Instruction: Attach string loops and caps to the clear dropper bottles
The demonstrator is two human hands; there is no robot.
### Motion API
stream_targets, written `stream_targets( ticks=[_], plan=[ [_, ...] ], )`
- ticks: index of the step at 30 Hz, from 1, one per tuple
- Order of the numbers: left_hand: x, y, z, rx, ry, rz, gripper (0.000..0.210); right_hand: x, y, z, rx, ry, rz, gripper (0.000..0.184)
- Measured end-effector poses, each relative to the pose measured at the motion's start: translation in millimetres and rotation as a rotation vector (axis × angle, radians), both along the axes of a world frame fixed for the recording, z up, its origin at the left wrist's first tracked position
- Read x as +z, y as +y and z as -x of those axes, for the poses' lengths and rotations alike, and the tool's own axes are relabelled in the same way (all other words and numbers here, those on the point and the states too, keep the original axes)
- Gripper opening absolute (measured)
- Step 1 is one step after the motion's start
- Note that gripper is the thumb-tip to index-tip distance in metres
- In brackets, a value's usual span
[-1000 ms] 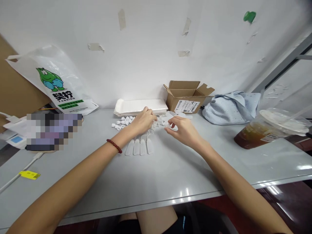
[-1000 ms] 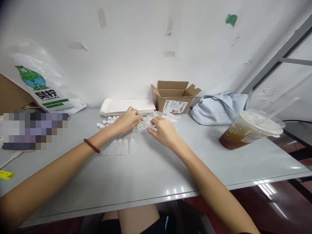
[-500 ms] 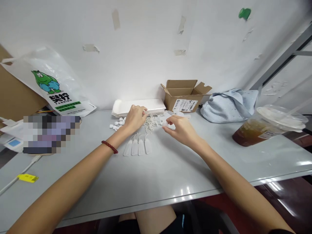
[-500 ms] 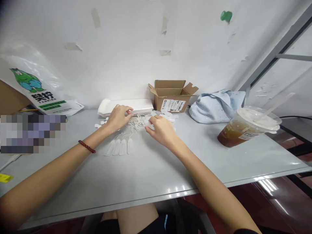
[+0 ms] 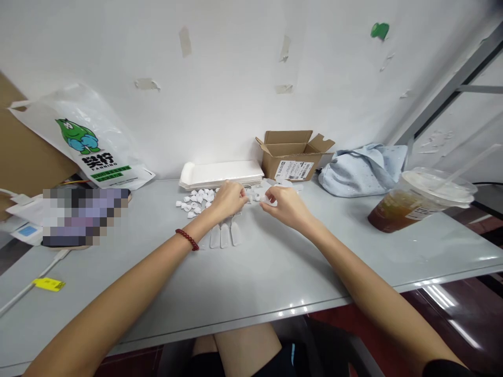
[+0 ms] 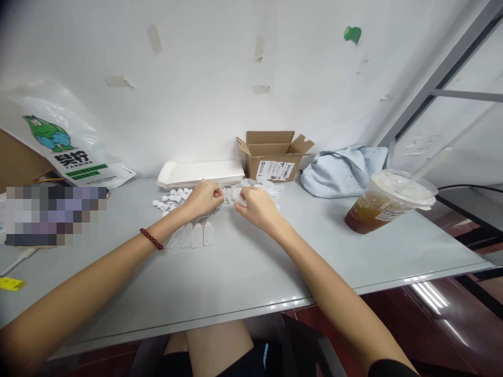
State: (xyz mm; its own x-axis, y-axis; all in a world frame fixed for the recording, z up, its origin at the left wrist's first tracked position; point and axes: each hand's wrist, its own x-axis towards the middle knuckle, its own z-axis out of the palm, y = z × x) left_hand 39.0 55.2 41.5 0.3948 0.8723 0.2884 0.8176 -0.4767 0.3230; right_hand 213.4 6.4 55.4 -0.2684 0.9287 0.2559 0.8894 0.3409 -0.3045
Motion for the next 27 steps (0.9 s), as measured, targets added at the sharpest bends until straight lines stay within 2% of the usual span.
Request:
stream_targets(
  ticks=[7, 10, 15, 20, 27],
  plan=[
    [13.8, -10, 8, -0.036, -0.239, -0.080, 0.014, -1.7, -3, 3, 0.021, 0.014, 0.035, 0.006],
    [16.2, -11, 10, -0.033, -0.272, -0.055, 0.014, -4.6, -3, 2, 0.037, 0.000, 0.021, 0.007],
    [17.9, -15, 10, -0.030, -0.351, 0.030, 0.011, -7.3, -1, 2, 0.034, -0.003, 0.018, 0.010],
    [19.4, -34, 19, -0.071, -0.400, 0.036, 0.010, -7.5, -3, 4, 0.051, -0.017, -0.002, 0.016],
    [11.8, -50, 23, -0.045, -0.448, 0.054, 0.011, -8.3, -10, 9, 0.129, -0.039, -0.029, 0.021]
  ],
)
